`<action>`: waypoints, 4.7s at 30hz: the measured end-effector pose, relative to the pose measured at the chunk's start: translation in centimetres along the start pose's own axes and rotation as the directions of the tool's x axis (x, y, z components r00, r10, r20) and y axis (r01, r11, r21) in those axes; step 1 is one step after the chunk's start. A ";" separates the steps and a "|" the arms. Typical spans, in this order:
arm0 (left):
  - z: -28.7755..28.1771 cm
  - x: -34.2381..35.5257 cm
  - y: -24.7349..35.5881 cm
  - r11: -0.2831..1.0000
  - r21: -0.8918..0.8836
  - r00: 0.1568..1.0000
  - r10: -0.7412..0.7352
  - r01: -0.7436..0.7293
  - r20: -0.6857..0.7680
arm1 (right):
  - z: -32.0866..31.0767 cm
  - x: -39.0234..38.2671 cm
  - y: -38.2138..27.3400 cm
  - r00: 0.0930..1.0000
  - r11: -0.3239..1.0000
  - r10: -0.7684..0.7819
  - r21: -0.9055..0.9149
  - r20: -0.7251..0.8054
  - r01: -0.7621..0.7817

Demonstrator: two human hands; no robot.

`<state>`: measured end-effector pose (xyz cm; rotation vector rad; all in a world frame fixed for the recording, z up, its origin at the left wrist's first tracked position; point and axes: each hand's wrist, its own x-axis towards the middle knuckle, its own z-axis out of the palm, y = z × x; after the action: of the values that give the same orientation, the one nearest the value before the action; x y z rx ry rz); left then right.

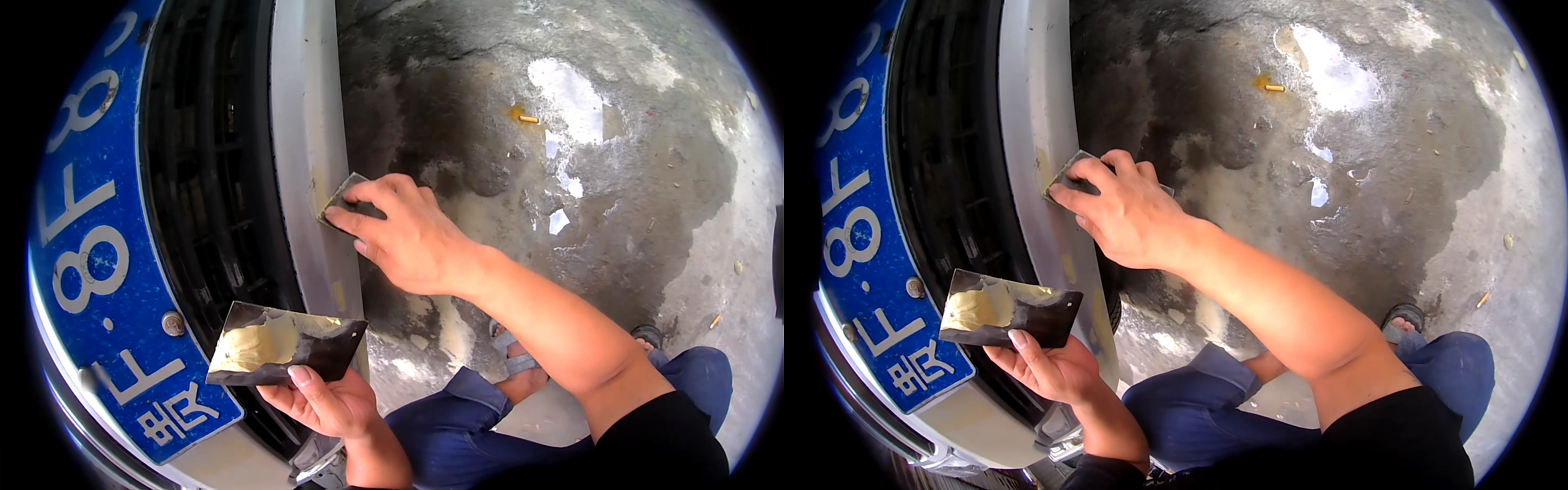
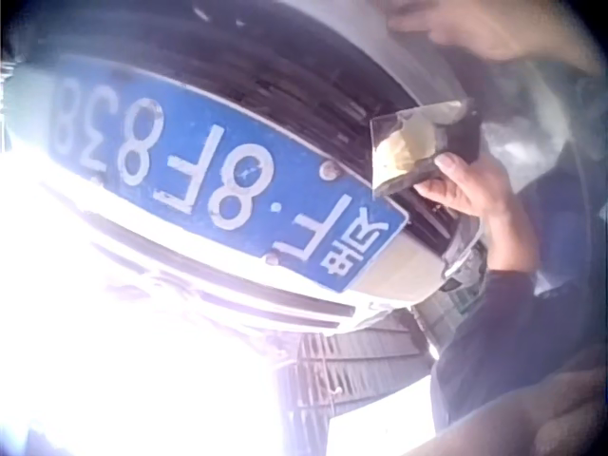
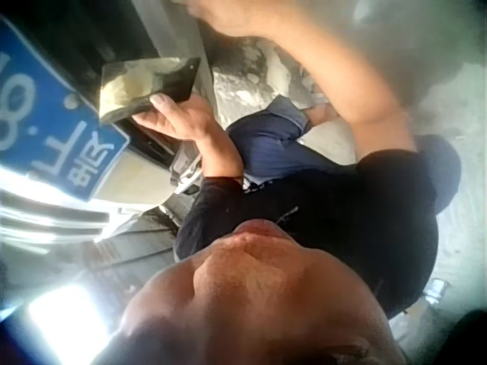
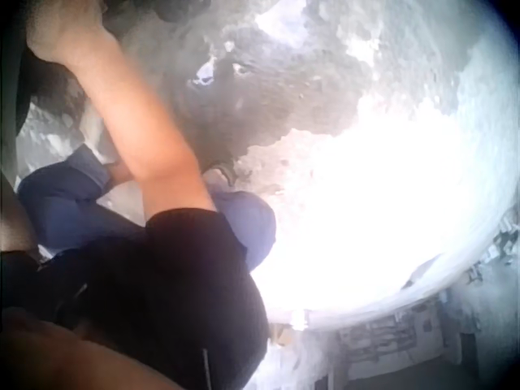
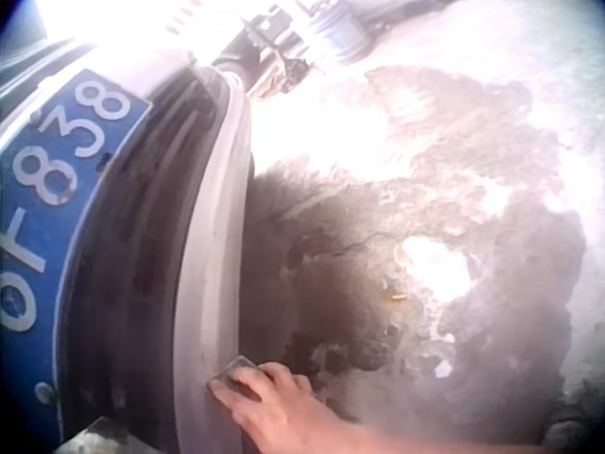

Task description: The person applies body filler to a damaged area on the front bumper of a silver car using a putty knife. They spread the filler over the surface and then scrape the excess material off the tool onto a metal plate. The person then retrieves more filler from a container on the ground.

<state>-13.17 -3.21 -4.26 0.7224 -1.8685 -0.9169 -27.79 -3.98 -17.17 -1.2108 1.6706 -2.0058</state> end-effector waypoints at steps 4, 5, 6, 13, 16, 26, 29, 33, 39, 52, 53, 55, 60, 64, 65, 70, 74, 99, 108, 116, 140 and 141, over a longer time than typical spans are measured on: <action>1.0 0.1 0.1 1.000 -0.025 1.000 -0.005 0.005 0.014 | -0.8 -1.1 0.3 0.993 1.000 -0.031 0.008 0.113 0.030; 1.3 0.1 0.2 0.999 -0.036 1.000 -0.024 0.025 0.014 | -1.3 -1.6 0.5 0.982 0.999 -0.015 0.035 0.186 0.009; 1.6 0.1 0.5 0.998 -0.047 0.999 -0.044 0.044 0.012 | -1.9 -1.8 0.6 0.989 0.989 0.001 0.149 0.150 -0.024; 3.0 0.0 1.8 0.984 -0.065 0.984 -0.170 0.167 -0.045 | -6.1 -2.6 -1.5 0.920 0.239 -0.232 0.935 0.316 -0.262; 3.3 0.6 2.5 0.996 -0.029 0.996 -0.080 0.079 -0.035 | -4.7 -3.8 1.3 0.884 0.893 -0.204 0.449 0.420 -0.007; 0.9 -0.7 1.2 0.999 0.027 1.000 -0.031 0.031 0.000 | -2.9 2.0 2.9 0.949 0.930 -0.315 -0.192 0.022 0.313; 0.0 -1.0 0.8 0.999 0.041 1.000 -0.015 0.015 -0.011 | -2.5 2.1 2.8 0.926 0.912 -0.373 -0.164 0.052 0.377; -0.5 -1.1 0.4 1.000 0.022 1.000 -0.016 0.016 0.021 | -1.9 2.3 3.2 0.918 0.900 -0.385 -0.179 0.097 0.397; -0.7 -0.8 0.0 1.000 -0.012 1.000 -0.026 0.027 0.017 | -0.9 1.3 3.3 0.945 0.938 -0.316 -0.124 0.084 0.325; -0.4 -1.0 0.2 1.000 -0.006 1.000 -0.006 0.006 0.029 | -2.5 3.5 3.3 0.942 0.931 -0.333 -0.143 0.037 0.334; -0.4 -0.9 0.1 1.000 -0.016 1.000 -0.013 0.014 0.024 | -2.0 3.2 3.2 0.950 0.940 -0.313 -0.138 0.004 0.311; -0.5 -1.1 0.1 0.999 -0.031 0.999 -0.035 0.035 0.009 | -0.9 2.2 2.7 0.964 0.956 -0.265 -0.136 -0.025 0.259; -0.1 -0.4 0.0 0.999 -0.036 0.999 -0.012 0.013 0.034 | -0.4 0.1 2.2 0.977 0.973 -0.208 -0.098 0.037 0.210; 0.3 -0.5 0.1 0.998 -0.063 0.999 -0.002 0.004 0.032 | -2.1 1.6 2.5 0.982 0.978 -0.188 -0.096 -0.016 0.186; 0.2 -0.7 0.1 0.998 -0.060 0.999 -0.003 0.005 0.032 | -2.4 2.4 2.4 0.984 0.982 -0.170 -0.096 -0.043 0.166; -0.6 -1.2 0.0 0.999 -0.037 1.000 -0.020 0.020 0.004 | -1.6 2.9 1.7 0.997 0.994 -0.083 -0.069 -0.003 0.082; -0.5 -0.7 0.3 1.000 -0.019 1.000 -0.021 0.022 0.015 | -0.5 0.7 0.3 0.999 0.996 -0.035 -0.082 0.034 0.038; 0.6 -1.2 0.8 0.998 -0.050 0.998 -0.044 0.047 0.048 | -3.9 -1.1 2.6 0.988 0.982 0.151 0.112 0.019 -0.152; -0.1 -1.2 0.5 0.971 -0.175 0.986 -0.159 0.165 0.046 | -1.6 -1.1 4.6 0.816 0.670 0.572 0.525 0.086 -0.525; -1.0 -2.0 0.3 0.981 -0.140 0.990 -0.132 0.137 0.046 | 2.5 1.7 3.2 0.864 0.758 0.503 0.498 -0.034 -0.421; -2.4 -2.7 -0.1 0.986 -0.122 0.993 -0.105 0.110 0.053 | 2.1 7.4 3.8 0.852 0.755 0.521 0.495 -0.053 -0.431; -2.3 -2.6 -0.2 0.986 -0.125 0.992 -0.104 0.112 0.064 | 2.9 6.8 3.9 0.831 0.708 0.556 0.538 -0.025 -0.457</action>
<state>-9.96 -1.96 -4.89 0.7307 -1.8151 -1.1274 -31.00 -11.63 -17.82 -0.3233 1.2152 -2.0288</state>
